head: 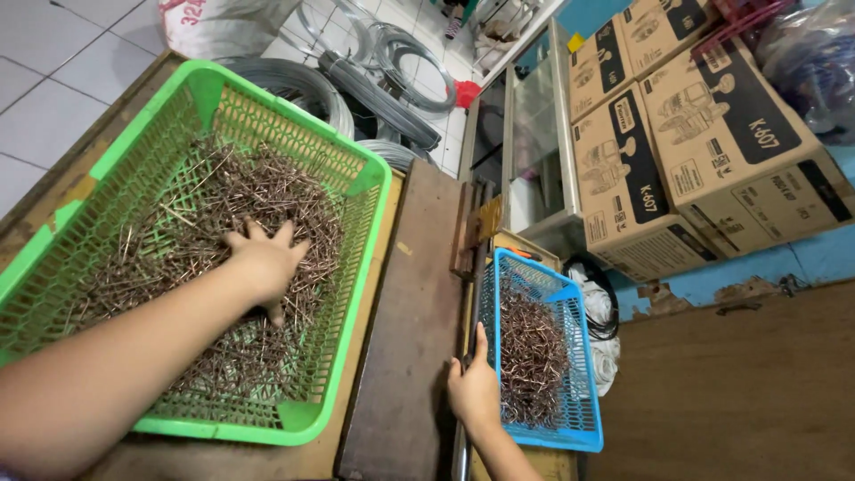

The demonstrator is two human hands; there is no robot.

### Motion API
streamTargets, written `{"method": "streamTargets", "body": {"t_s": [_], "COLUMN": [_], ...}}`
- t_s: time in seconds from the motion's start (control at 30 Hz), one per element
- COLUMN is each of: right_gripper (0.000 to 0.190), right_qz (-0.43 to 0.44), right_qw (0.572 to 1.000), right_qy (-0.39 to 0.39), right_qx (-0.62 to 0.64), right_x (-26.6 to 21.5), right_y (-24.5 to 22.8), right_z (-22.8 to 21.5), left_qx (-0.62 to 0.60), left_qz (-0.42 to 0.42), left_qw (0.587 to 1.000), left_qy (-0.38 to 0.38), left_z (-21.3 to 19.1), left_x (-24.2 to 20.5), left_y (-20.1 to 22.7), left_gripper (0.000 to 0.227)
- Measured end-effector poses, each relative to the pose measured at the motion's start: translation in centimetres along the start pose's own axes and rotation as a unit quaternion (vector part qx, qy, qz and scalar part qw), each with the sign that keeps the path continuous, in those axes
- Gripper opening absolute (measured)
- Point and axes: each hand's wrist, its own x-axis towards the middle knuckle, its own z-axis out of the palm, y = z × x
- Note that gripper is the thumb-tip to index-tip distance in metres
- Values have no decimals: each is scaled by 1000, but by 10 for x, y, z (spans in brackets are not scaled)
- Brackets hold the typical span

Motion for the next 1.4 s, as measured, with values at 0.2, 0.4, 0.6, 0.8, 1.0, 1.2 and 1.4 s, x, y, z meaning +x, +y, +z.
{"method": "streamTargets", "body": {"t_s": [0.2,0.4,0.6,0.8,1.0,1.2,1.4], "right_gripper": [91,92,91,91,91,91,92], "right_qz": [9,10,1,-6,-3,-12,-19], "right_qw": [1000,1000,1000,1000,1000,1000,999], "right_qy": [-17,-13,2,11,5,18,18], "right_qx": [-5,-6,9,11,14,15,24], "right_x": [-3,-3,-4,-1,2,-1,-2], "right_y": [-9,-7,-7,0,3,2,1], "right_z": [-8,-7,-5,0,2,0,1], "left_qx": [46,23,-25,-51,-207,-416,-699], "left_qz": [1,27,38,60,45,49,97], "left_qw": [996,994,993,991,968,892,707], "left_qy": [70,103,112,110,135,171,50], "left_z": [17,5,-9,-30,-52,-47,-44], "left_x": [20,11,3,-14,-25,-19,-6], "left_y": [2,-6,-16,-29,-53,-62,-76], "left_gripper": [121,57,51,45,36,40,20]}}
